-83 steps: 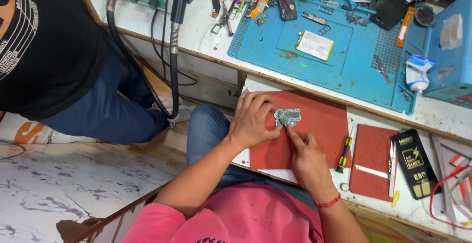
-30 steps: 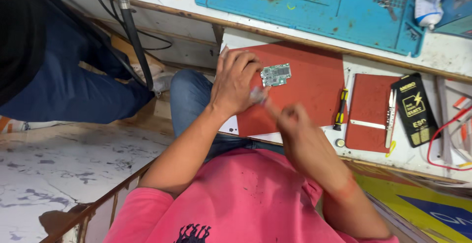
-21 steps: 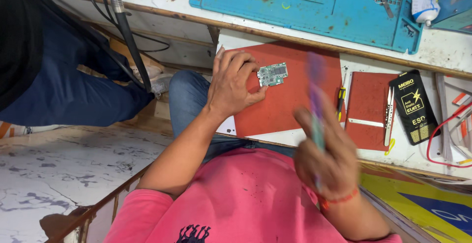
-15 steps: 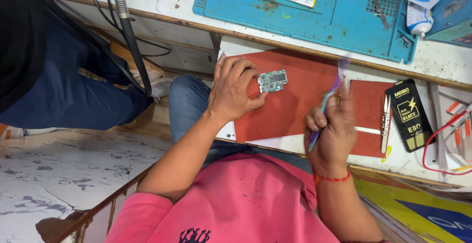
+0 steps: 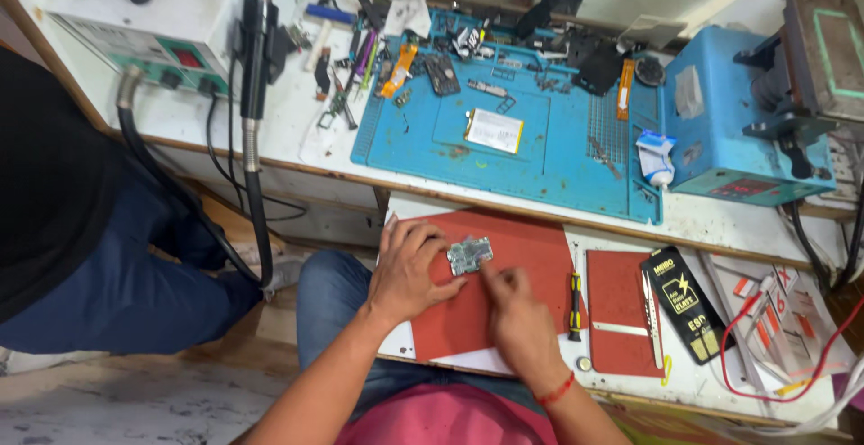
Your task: The person cleans a small circuit board with a toothbrush and then uses a hot air gun to apply heat to specific components. The work is performed on a red mat on a cluttered workbench.
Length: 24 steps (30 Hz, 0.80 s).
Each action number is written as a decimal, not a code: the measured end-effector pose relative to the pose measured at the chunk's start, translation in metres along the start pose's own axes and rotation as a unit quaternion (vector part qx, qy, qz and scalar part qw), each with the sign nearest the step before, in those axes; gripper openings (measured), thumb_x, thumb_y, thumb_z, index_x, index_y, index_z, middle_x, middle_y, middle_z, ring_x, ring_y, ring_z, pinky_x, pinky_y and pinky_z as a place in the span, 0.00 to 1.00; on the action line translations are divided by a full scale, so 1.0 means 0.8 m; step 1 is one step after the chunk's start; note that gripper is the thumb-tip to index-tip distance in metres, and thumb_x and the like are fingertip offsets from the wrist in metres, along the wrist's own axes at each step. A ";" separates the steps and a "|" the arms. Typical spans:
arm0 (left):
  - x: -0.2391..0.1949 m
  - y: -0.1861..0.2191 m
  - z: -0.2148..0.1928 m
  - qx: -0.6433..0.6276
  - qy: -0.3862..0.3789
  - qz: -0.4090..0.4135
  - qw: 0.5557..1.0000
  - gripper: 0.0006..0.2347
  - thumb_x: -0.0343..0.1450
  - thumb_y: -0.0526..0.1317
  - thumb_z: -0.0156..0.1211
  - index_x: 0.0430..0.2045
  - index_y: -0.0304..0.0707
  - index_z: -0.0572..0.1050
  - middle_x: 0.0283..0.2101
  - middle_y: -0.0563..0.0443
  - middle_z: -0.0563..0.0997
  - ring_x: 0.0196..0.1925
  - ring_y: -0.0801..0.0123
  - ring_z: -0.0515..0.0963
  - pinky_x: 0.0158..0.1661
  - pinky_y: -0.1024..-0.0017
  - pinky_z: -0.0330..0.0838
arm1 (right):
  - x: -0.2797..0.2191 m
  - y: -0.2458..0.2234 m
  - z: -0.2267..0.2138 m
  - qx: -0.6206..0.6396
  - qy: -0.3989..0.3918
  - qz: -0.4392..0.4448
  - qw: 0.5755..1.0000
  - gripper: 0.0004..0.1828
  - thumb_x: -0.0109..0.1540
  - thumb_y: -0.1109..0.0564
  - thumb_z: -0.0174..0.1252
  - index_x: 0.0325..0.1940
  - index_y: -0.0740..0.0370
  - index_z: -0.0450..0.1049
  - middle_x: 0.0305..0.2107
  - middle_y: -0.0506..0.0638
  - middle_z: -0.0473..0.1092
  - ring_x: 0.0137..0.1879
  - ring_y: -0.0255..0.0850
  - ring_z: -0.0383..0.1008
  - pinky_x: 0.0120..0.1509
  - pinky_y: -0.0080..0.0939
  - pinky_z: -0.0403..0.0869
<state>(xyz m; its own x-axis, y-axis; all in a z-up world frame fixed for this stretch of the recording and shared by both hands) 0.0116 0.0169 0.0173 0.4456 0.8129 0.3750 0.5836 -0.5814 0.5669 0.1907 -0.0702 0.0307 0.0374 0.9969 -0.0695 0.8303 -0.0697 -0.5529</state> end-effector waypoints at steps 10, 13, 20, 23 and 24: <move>0.001 0.008 -0.006 0.008 0.004 -0.001 1.000 0.20 0.56 0.47 0.74 0.38 0.38 0.78 0.47 0.51 0.75 0.58 0.55 0.70 0.68 0.44 0.51 | 0.006 0.008 -0.005 -0.067 -0.067 -0.018 0.995 0.35 0.58 0.63 0.48 0.70 0.44 0.67 0.50 0.55 0.69 0.37 0.60 0.77 0.42 0.59 0.76; 0.002 0.008 -0.003 0.010 -0.007 -0.011 1.000 0.20 0.57 0.48 0.74 0.37 0.38 0.78 0.47 0.50 0.75 0.57 0.55 0.70 0.68 0.43 0.50 | 0.008 0.008 -0.010 -0.057 -0.018 0.010 0.998 0.28 0.62 0.60 0.49 0.68 0.48 0.68 0.46 0.56 0.70 0.37 0.59 0.77 0.41 0.58 0.76; -0.001 0.002 0.000 0.008 0.003 -0.009 1.000 0.20 0.58 0.48 0.73 0.38 0.38 0.78 0.46 0.51 0.75 0.58 0.55 0.70 0.69 0.44 0.50 | 0.005 0.009 -0.015 -0.023 0.026 -0.033 0.999 0.28 0.60 0.62 0.49 0.64 0.52 0.71 0.44 0.59 0.71 0.37 0.60 0.77 0.41 0.57 0.76; -0.004 -0.001 0.003 0.005 0.001 -0.004 1.000 0.20 0.58 0.47 0.73 0.39 0.38 0.77 0.47 0.52 0.75 0.58 0.56 0.70 0.69 0.44 0.51 | 0.008 0.016 -0.011 -0.063 -0.017 -0.034 0.997 0.32 0.59 0.65 0.48 0.68 0.55 0.67 0.46 0.62 0.69 0.37 0.63 0.76 0.41 0.60 0.75; -0.003 -0.002 0.001 0.009 0.001 -0.002 1.000 0.20 0.58 0.47 0.73 0.39 0.38 0.77 0.48 0.52 0.75 0.58 0.56 0.70 0.69 0.44 0.51 | 0.011 0.016 -0.008 -0.060 -0.033 -0.046 0.997 0.33 0.58 0.66 0.48 0.69 0.54 0.67 0.46 0.62 0.69 0.37 0.63 0.76 0.42 0.60 0.75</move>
<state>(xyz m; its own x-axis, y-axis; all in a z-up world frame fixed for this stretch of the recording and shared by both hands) 0.0100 0.0156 0.0149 0.4410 0.8155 0.3747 0.5971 -0.5784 0.5559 0.2051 -0.0624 0.0285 -0.0759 0.9939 -0.0795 0.8895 0.0314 -0.4559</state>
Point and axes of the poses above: each hand's wrist, its own x-axis towards the middle knuckle, its own z-axis out of the palm, y = z × x, the point moved 2 cm from there along x, towards the middle knuckle
